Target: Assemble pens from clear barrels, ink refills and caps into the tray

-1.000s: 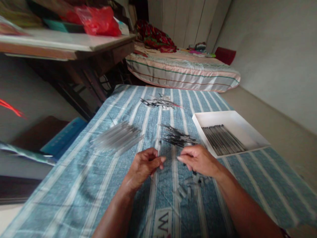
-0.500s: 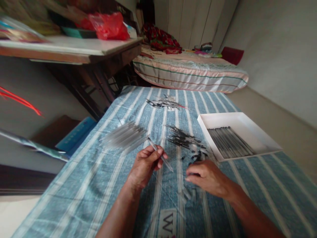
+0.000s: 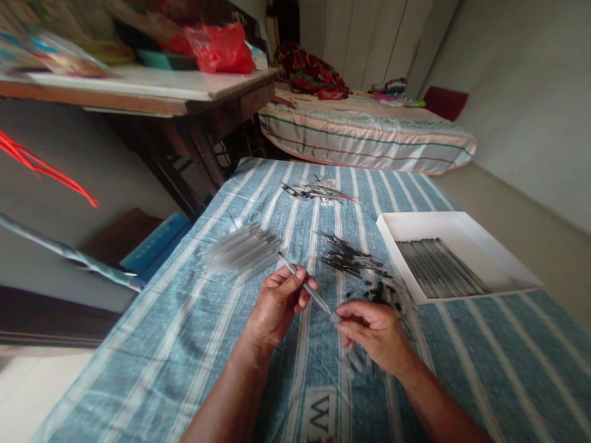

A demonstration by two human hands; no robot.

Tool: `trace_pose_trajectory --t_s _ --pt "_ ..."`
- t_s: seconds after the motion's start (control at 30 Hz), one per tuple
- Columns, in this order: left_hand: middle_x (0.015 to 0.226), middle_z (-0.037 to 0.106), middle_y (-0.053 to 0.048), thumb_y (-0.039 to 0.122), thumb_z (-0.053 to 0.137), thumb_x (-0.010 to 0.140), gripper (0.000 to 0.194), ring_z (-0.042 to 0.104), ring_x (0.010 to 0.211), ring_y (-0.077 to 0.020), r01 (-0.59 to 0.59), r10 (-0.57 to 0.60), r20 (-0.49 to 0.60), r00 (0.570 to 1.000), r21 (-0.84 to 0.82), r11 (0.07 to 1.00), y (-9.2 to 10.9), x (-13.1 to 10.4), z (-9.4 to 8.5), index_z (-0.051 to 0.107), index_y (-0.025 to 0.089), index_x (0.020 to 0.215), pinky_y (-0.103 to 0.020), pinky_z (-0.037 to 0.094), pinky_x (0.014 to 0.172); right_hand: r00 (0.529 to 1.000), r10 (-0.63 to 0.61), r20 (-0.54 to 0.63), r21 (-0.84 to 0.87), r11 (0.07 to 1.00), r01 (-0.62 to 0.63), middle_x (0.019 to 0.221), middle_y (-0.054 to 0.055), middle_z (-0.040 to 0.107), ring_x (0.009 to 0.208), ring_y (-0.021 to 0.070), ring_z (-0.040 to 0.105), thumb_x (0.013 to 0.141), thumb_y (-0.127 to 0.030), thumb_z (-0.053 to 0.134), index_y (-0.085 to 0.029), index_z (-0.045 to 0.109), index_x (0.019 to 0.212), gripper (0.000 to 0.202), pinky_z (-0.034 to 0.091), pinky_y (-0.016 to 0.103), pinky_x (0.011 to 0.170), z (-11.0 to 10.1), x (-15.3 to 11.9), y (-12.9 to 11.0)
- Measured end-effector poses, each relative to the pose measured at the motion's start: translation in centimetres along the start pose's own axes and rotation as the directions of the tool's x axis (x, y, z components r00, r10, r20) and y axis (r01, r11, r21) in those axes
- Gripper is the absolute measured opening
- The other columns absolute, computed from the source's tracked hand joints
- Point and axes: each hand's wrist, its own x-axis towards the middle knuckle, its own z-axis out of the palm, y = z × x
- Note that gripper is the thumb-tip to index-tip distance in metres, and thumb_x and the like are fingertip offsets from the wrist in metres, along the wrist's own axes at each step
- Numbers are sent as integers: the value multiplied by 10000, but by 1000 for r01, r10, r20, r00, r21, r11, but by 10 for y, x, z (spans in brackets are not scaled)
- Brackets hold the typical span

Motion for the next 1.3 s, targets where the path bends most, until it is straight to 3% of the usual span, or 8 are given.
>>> trace_pose_trajectory --t_s 0.23,0.4,0.5,0.6,0.73,0.87,1.0,1.3 --pt "637 669 -14 289 751 670 251 427 385 -37 -16 16 -18 1000 -13 1000 2 -1 1 555 139 711 -166 272 374 999 -3 -35 72 997 5 654 -5 639 494 115 610 795 -348 619 -173 613 958 240 455 206 433 7 2 5" --pt "638 670 -17 280 748 675 238 428 388 -39 -25 25 -20 999 -10 1000 3 -2 1 565 136 723 -167 273 380 999 49 10 236 970 -50 776 38 674 579 145 647 805 -404 606 -192 518 902 250 414 198 426 7 0 1" --pt "639 671 -17 268 740 682 221 431 393 -39 -22 22 -18 1000 -8 1000 2 -2 1 568 136 718 -165 277 383 999 5 -51 186 983 4 702 18 633 580 122 597 771 -392 648 -177 561 788 232 425 207 471 4 0 -1" --pt "634 669 -18 269 737 683 220 431 394 -39 -20 20 -19 1000 -4 1000 1 -1 1 564 136 697 -163 274 381 993 -12 -114 149 988 29 547 -35 542 458 75 474 721 -348 704 -165 600 717 211 372 192 431 2 -1 3" --pt "631 670 -21 270 738 681 218 427 392 -38 -23 23 -11 1000 -3 1000 1 -1 2 568 133 687 -160 275 378 991 45 -129 398 917 10 544 -23 606 385 68 455 731 -332 702 -169 579 756 206 342 181 379 6 -2 8" --pt "629 668 -19 272 741 679 220 427 390 -37 -23 23 -16 1000 -13 1000 0 -1 1 573 133 703 -156 283 378 980 33 -197 549 832 82 611 25 683 380 86 503 707 -290 723 -176 547 751 214 365 184 366 10 -1 3" --pt "641 673 -24 263 733 693 209 431 391 -38 -29 29 -17 999 -17 999 -2 0 0 572 134 726 -154 293 377 972 29 -232 568 816 111 643 36 700 395 96 530 706 -260 724 -178 540 752 206 398 195 373 14 0 0" --pt "663 677 -22 248 730 701 198 445 388 -37 -44 43 -38 998 -26 999 -3 1 -2 574 134 747 -147 315 365 981 24 -193 537 839 86 690 36 710 425 105 565 732 -247 707 -179 542 767 181 432 206 389 23 0 7"
